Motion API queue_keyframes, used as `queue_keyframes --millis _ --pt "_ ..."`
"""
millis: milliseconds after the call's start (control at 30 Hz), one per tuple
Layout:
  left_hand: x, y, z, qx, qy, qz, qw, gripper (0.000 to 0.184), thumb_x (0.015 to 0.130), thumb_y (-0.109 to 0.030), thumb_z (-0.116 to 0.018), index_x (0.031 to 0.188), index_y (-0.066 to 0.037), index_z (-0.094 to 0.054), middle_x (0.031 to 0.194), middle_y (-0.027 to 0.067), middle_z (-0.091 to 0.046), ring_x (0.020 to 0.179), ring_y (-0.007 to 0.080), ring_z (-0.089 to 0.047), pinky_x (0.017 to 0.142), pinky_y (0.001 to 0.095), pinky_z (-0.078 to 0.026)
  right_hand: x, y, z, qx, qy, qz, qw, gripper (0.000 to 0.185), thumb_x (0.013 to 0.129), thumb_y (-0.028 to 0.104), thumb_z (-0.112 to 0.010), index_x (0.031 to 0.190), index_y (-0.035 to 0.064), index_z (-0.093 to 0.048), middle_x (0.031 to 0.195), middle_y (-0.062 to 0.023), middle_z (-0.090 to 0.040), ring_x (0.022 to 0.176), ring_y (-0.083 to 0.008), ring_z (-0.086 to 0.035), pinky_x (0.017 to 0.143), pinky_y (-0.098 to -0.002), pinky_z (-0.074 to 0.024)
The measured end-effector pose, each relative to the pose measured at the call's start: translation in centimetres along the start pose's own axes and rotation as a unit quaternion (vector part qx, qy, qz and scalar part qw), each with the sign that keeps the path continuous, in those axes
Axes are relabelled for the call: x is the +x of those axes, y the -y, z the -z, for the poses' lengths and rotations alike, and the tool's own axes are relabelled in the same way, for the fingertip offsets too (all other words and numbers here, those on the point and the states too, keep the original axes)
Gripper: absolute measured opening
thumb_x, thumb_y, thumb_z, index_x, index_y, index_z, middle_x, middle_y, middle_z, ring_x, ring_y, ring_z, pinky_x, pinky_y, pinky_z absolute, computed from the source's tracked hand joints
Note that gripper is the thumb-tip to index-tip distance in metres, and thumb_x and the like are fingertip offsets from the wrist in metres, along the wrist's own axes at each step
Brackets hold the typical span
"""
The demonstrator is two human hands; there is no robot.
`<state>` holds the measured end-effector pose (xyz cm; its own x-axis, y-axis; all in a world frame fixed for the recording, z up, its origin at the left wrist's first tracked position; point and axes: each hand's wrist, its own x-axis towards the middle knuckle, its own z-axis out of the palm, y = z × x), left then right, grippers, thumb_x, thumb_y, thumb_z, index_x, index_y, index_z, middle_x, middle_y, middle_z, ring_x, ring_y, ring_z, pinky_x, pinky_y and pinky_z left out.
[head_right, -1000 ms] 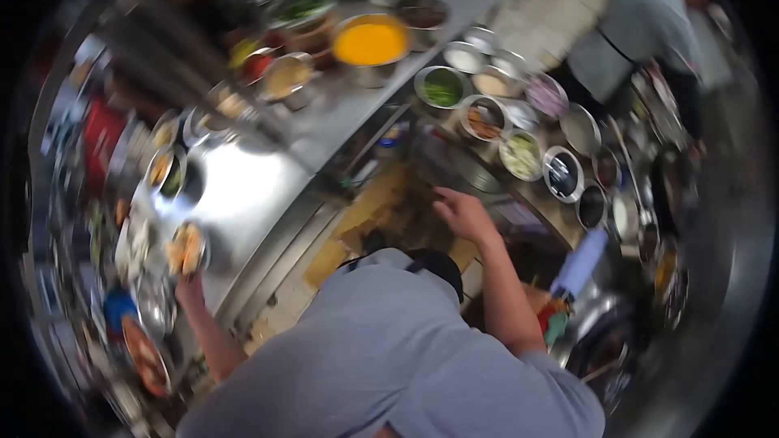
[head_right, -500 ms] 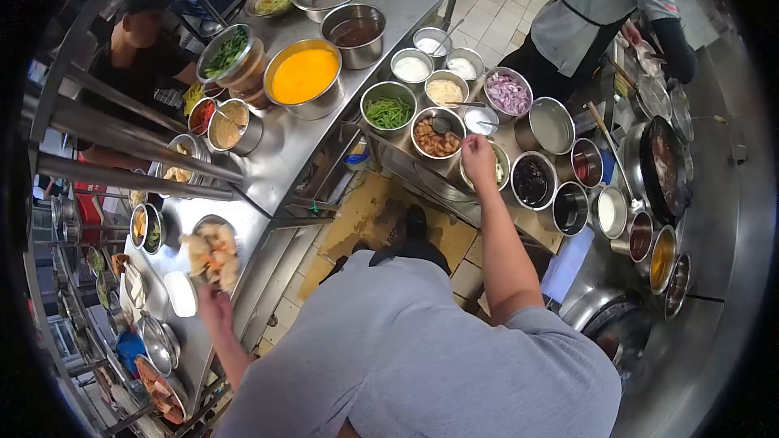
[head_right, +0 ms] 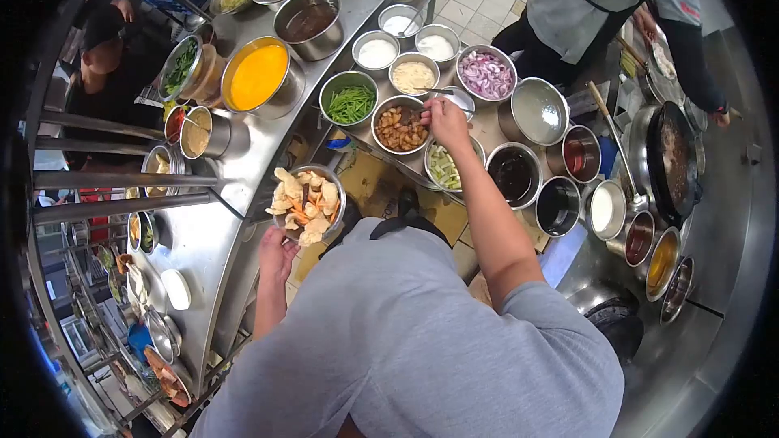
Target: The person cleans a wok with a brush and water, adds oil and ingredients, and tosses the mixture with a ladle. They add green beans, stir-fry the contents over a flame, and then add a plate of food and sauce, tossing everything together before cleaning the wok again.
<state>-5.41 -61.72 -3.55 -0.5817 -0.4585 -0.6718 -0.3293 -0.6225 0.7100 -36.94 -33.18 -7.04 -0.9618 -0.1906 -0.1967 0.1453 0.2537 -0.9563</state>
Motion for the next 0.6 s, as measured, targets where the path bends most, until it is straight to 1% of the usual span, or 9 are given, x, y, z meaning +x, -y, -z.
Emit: queue_keyframes --millis 67,100,133,267,333,400,467,533,600 --pt "0.7 -0.5 -1.0 0.005 0.0 0.003 1.0 0.005 0.088 -0.009 -0.049 0.092 -0.008 -0.052 0.083 0.0061 -0.063 0.061 0.0157 -0.061 0.055 0.0263 -0.052 -0.6 1.4 0.0 0.035 -0.002 0.014 0.999 0.03 0.095 0.016 -0.038 0.092 -0.006 -0.058 0.077 -0.013 -0.064 0.066 -0.0171 -0.064 0.063 -0.029 -0.0529" --pt "1.1 -0.6 -1.6 0.02 -0.007 -0.004 1.0 0.006 0.088 -0.01 -0.05 0.093 -0.008 -0.053 0.083 0.0058 -0.063 0.06 0.0146 -0.061 0.055 0.0257 -0.052 -1.3 2.5 0.1 0.047 0.014 -0.009 0.999 0.031 0.096 0.018 -0.038 0.093 -0.0058 -0.058 0.08 -0.0127 -0.064 0.069 -0.0166 -0.065 0.064 -0.0284 -0.0531" --pt "1.4 -0.5 -2.0 0.035 -0.014 -0.007 0.999 0.007 0.088 -0.011 -0.05 0.093 -0.008 -0.054 0.083 0.0055 -0.063 0.06 0.0135 -0.061 0.055 0.0252 -0.053 -1.3 2.2 -0.5 0.047 0.016 -0.011 0.999 0.031 0.096 0.018 -0.038 0.093 -0.0058 -0.058 0.08 -0.0127 -0.064 0.069 -0.0166 -0.065 0.064 -0.0284 -0.0531" --pt "3.2 -0.9 -4.1 0.054 -0.034 -0.026 0.998 0.011 0.088 -0.011 -0.049 0.096 -0.006 -0.054 0.087 0.0075 -0.063 0.062 0.0155 -0.062 0.058 0.0264 -0.054 -1.1 1.1 -0.7 0.053 0.05 -0.017 0.997 0.03 0.097 0.018 -0.038 0.096 -0.005 -0.058 0.084 -0.0123 -0.065 0.074 -0.0151 -0.064 0.065 -0.0266 -0.0519" --pt "3.7 -1.1 -4.7 0.046 -0.025 -0.041 0.998 0.01 0.088 -0.01 -0.048 0.095 -0.006 -0.054 0.086 0.0077 -0.063 0.063 0.0152 -0.063 0.058 0.0263 -0.054 -1.8 0.8 -0.2 0.069 0.064 -0.028 0.995 0.031 0.098 0.023 -0.038 0.104 0.0001 -0.057 0.086 -0.0088 -0.065 0.076 -0.0127 -0.064 0.063 -0.0232 -0.047" --pt "4.6 -1.0 -5.0 0.062 -0.02 -0.053 0.997 0.009 0.088 -0.01 -0.048 0.094 -0.007 -0.054 0.084 0.0071 -0.064 0.064 0.0145 -0.064 0.057 0.0255 -0.054 -2.4 -0.1 -0.1 0.066 0.073 -0.026 0.995 0.031 0.098 0.025 -0.039 0.107 0.0004 -0.057 0.089 -0.0095 -0.065 0.077 -0.0123 -0.064 0.064 -0.0235 -0.0469" --pt "5.6 -0.4 -5.0 0.058 -0.007 -0.059 0.997 0.007 0.088 -0.01 -0.048 0.091 -0.007 -0.054 0.081 0.0061 -0.064 0.063 0.013 -0.064 0.057 0.0245 -0.055 -3.3 -0.7 0.0 0.158 0.058 -0.07 0.983 0.032 0.098 0.022 -0.038 0.104 -0.003 -0.057 0.091 -0.0117 -0.066 0.074 -0.0125 -0.064 0.063 -0.0232 -0.0478" --pt "6.8 0.4 -4.8 0.075 -0.005 -0.06 0.995 0.007 0.089 -0.011 -0.05 0.094 -0.008 -0.054 0.087 0.0074 -0.065 0.066 0.0141 -0.064 0.06 0.0265 -0.055 -3.6 -1.2 0.7 0.154 0.067 -0.062 0.984 0.033 0.098 0.024 -0.038 0.108 -0.0015 -0.057 0.094 -0.0105 -0.065 0.075 -0.012 -0.063 0.063 -0.0228 -0.0467" --pt "7.5 1.2 -4.3 0.088 -0.008 -0.058 0.994 0.003 0.089 -0.01 -0.051 0.09 -0.008 -0.053 0.086 0.0072 -0.064 0.067 0.0144 -0.065 0.061 0.0264 -0.055 -4.7 -1.1 0.8 0.06 0.064 -0.015 0.996 0.033 0.098 0.024 -0.037 0.111 0.0005 -0.056 0.096 -0.0091 -0.066 0.075 -0.0123 -0.063 0.062 -0.0238 -0.0468"
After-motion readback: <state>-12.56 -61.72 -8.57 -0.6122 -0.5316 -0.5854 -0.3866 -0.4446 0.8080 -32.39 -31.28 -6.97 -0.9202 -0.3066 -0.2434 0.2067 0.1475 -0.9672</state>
